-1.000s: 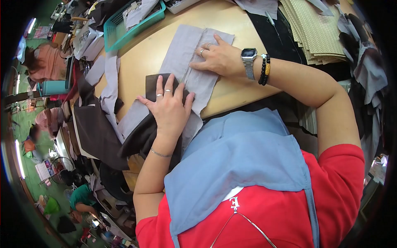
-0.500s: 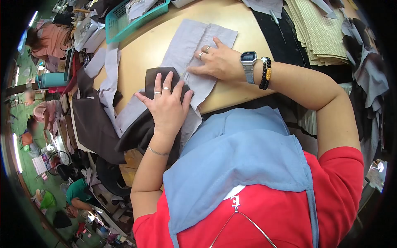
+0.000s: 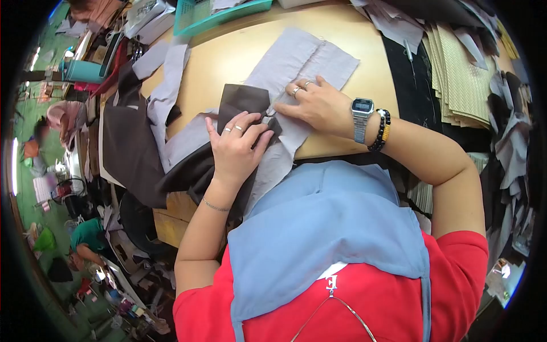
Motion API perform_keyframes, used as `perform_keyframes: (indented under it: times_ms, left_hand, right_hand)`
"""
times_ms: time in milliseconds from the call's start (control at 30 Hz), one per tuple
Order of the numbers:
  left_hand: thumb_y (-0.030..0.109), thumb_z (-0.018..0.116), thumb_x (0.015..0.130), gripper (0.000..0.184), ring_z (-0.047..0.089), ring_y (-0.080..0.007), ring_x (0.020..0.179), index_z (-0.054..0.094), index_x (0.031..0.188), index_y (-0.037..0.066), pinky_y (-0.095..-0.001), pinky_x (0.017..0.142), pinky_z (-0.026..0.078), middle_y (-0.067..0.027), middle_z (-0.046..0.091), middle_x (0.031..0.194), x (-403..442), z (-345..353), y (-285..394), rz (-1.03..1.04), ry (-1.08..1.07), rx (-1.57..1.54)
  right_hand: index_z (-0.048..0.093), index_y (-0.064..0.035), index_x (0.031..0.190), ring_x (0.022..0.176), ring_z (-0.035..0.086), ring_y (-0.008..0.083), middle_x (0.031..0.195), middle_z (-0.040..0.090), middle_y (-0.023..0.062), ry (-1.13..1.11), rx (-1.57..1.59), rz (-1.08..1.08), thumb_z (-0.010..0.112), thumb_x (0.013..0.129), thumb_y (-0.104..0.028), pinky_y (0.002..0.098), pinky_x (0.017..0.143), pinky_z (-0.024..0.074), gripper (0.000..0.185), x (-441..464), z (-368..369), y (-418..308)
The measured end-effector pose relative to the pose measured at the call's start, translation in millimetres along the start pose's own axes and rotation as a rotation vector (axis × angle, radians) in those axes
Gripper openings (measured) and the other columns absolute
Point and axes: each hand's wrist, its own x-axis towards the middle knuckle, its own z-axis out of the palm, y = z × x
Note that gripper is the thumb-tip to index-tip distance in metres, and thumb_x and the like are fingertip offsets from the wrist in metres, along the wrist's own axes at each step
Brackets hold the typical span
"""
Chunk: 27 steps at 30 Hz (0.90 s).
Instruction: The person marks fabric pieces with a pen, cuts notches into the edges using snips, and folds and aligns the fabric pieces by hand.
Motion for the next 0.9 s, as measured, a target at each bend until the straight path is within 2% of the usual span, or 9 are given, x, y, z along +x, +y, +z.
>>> perform_keyframes:
  times_ms: [67, 167, 367, 500, 533, 633, 733, 833, 900]
  left_hand:
    - [0.025, 0.077, 0.081, 0.011, 0.065, -0.0144, 0.099, 0.070, 0.084, 0.017, -0.0646, 0.109, 0.022, 0.0068, 0.069, 0.105, -2, 0, -1, 0.020, 0.020, 0.001]
    - [0.024, 0.075, 0.081, 0.010, 0.066, -0.0142, 0.097, 0.068, 0.081, 0.018, -0.0656, 0.108, 0.023, 0.0071, 0.069, 0.101, -7, 0, -8, 0.031, 0.052, -0.045]
    - [0.023, 0.076, 0.082, 0.015, 0.066, -0.0180, 0.094, 0.066, 0.077, 0.013, -0.0644, 0.109, 0.020, 0.0013, 0.071, 0.100, -6, -3, -20, -0.106, -0.039, -0.216]
    - [0.025, 0.076, 0.081, 0.018, 0.063, -0.0192, 0.105, 0.069, 0.094, 0.016, -0.0638, 0.110, 0.019, 0.0011, 0.068, 0.112, 15, -4, -14, 0.064, 0.003, -0.213]
    - [0.028, 0.075, 0.081, 0.026, 0.061, -0.0190, 0.111, 0.067, 0.104, 0.017, -0.0654, 0.109, 0.018, 0.0030, 0.066, 0.118, 14, 1, -17, 0.137, -0.026, -0.174]
    - [0.031, 0.072, 0.083, 0.028, 0.060, -0.0184, 0.112, 0.066, 0.108, 0.018, -0.0685, 0.108, 0.016, 0.0046, 0.065, 0.118, 15, 11, -16, 0.107, -0.092, -0.140]
    - [0.032, 0.070, 0.085, 0.032, 0.059, -0.0178, 0.112, 0.066, 0.114, 0.019, -0.0712, 0.107, 0.015, 0.0049, 0.064, 0.116, 14, 11, -13, 0.082, -0.120, -0.101]
    - [0.032, 0.068, 0.087, 0.034, 0.058, -0.0174, 0.113, 0.066, 0.118, 0.019, -0.0718, 0.107, 0.014, 0.0039, 0.062, 0.115, 12, 9, -11, 0.065, -0.141, -0.078]
    - [0.032, 0.068, 0.087, 0.035, 0.057, -0.0176, 0.113, 0.066, 0.119, 0.019, -0.0721, 0.107, 0.014, 0.0034, 0.062, 0.116, 11, 10, -10, 0.055, -0.147, -0.086]
  right_hand:
    - [0.053, -0.0190, 0.136, 0.116, 0.056, 0.0302, 0.127, 0.055, 0.0163, 0.022, -0.013, 0.003, 0.047, 0.094, -0.018, 0.0511, 0.094, 0.0476, 0.043, -1, 0, -1]
    - [0.054, -0.0207, 0.136, 0.116, 0.057, 0.0302, 0.127, 0.055, 0.0165, 0.036, -0.023, -0.015, 0.047, 0.094, -0.018, 0.0488, 0.093, 0.0486, 0.043, -1, 2, -1]
    - [0.055, -0.0206, 0.134, 0.113, 0.058, 0.0312, 0.125, 0.055, 0.0169, 0.040, 0.060, 0.001, 0.050, 0.092, -0.018, 0.0465, 0.090, 0.0498, 0.042, 1, 1, -11]
    - [0.056, -0.0181, 0.133, 0.110, 0.059, 0.0310, 0.122, 0.056, 0.0167, 0.021, 0.075, 0.010, 0.052, 0.091, -0.017, 0.0440, 0.090, 0.0499, 0.043, 4, -2, -13]
    - [0.056, -0.0174, 0.133, 0.110, 0.059, 0.0309, 0.121, 0.056, 0.0166, 0.029, 0.072, 0.008, 0.053, 0.090, -0.016, 0.0431, 0.090, 0.0497, 0.043, 4, -1, -13]
    - [0.055, -0.0145, 0.132, 0.113, 0.058, 0.0297, 0.125, 0.056, 0.0148, 0.046, 0.088, 0.019, 0.053, 0.089, -0.015, 0.0425, 0.093, 0.0484, 0.043, 2, -1, -8]
    - [0.055, -0.0106, 0.131, 0.119, 0.055, 0.0282, 0.130, 0.055, 0.0119, 0.165, 0.144, 0.052, 0.056, 0.086, -0.012, 0.0426, 0.097, 0.0462, 0.045, -6, 7, -1]
    - [0.055, -0.0075, 0.129, 0.122, 0.055, 0.0269, 0.130, 0.057, 0.0099, 0.236, 0.153, 0.145, 0.054, 0.086, -0.010, 0.0514, 0.098, 0.0434, 0.043, -12, 14, 0]
    - [0.056, -0.0072, 0.128, 0.122, 0.054, 0.0272, 0.130, 0.057, 0.0099, 0.270, 0.142, 0.210, 0.057, 0.084, -0.011, 0.0519, 0.098, 0.0431, 0.044, -13, 14, -1]
